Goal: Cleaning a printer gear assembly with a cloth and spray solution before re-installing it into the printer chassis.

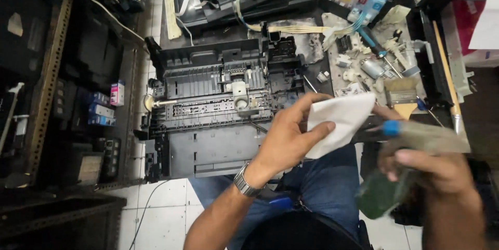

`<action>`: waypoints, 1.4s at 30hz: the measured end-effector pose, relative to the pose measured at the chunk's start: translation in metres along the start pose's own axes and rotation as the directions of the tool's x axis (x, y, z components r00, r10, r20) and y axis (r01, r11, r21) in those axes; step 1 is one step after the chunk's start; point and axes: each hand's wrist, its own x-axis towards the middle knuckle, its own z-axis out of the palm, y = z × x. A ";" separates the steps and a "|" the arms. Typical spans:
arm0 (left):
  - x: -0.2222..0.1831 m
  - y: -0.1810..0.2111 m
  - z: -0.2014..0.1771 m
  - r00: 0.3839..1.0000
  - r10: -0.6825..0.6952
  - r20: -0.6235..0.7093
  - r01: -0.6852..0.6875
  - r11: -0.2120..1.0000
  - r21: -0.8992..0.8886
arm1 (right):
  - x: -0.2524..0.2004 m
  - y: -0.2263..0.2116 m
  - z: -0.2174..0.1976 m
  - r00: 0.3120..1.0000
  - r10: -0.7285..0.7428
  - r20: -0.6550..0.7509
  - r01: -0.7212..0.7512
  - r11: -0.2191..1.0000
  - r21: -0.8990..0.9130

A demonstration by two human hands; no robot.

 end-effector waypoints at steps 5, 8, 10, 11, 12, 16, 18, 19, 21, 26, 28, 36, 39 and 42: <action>-0.001 0.003 -0.001 0.998 0.067 0.001 -0.067 0.992 0.107 | 0.016 0.008 0.008 0.975 -0.031 0.222 0.076 0.977 -0.198; -0.003 0.006 -0.001 0.996 -0.072 -0.046 0.069 0.996 -0.051 | 0.012 0.008 0.018 0.998 -0.031 0.056 0.039 0.987 -0.155; -0.002 -0.001 -0.001 0.993 -0.064 -0.096 0.065 0.998 0.000 | 0.009 0.012 0.016 1.000 -0.015 0.012 0.015 0.998 -0.062; -0.002 -0.005 0.000 0.987 -0.057 -0.149 0.065 0.997 0.049 | 0.006 0.014 0.015 1.000 0.009 -0.028 -0.008 0.999 0.032; -0.001 -0.006 -0.001 0.988 -0.059 -0.145 0.066 0.997 0.048 | 0.006 0.011 0.017 0.999 0.010 -0.032 -0.009 0.999 0.031; 0.001 0.005 -0.002 0.974 -0.070 -0.217 0.095 0.990 0.107 | 0.004 0.006 0.013 0.986 0.010 -0.164 -0.015 0.999 -0.030; -0.001 0.016 -0.002 0.966 -0.156 -0.208 0.170 0.984 0.050 | 0.005 0.005 0.011 0.991 -0.008 -0.135 0.004 1.000 -0.028; -0.002 0.021 -0.001 0.963 -0.229 -0.141 0.219 0.972 -0.079 | 0.005 0.003 0.014 0.993 -0.017 -0.121 0.012 0.999 -0.038; -0.002 0.024 0.001 0.954 -0.293 -0.057 0.276 0.939 -0.204 | 0.006 0.000 0.017 0.993 -0.024 -0.113 0.018 0.998 -0.052; 0.000 0.023 0.009 0.953 -0.288 0.091 0.297 0.840 -0.455 | 0.005 0.004 0.017 0.996 -0.067 -0.063 0.064 0.997 -0.046; 0.001 0.023 0.014 0.956 -0.280 0.083 0.283 0.819 -0.500 | 0.007 -0.002 0.022 0.995 -0.089 -0.051 0.085 0.993 -0.078; 0.002 0.021 0.027 0.940 -0.267 0.213 0.332 0.571 -0.751 | 0.003 0.019 0.003 0.980 -0.192 0.057 0.194 0.980 -0.035; 0.003 0.013 0.026 0.920 -0.321 0.224 0.379 0.589 -0.714 | 0.000 0.021 -0.002 0.975 -0.213 0.067 0.213 0.977 0.002; 0.002 0.001 0.024 0.931 -0.276 0.240 0.364 0.644 -0.672 | -0.003 0.010 0.000 0.981 -0.192 -0.005 0.191 0.980 -0.051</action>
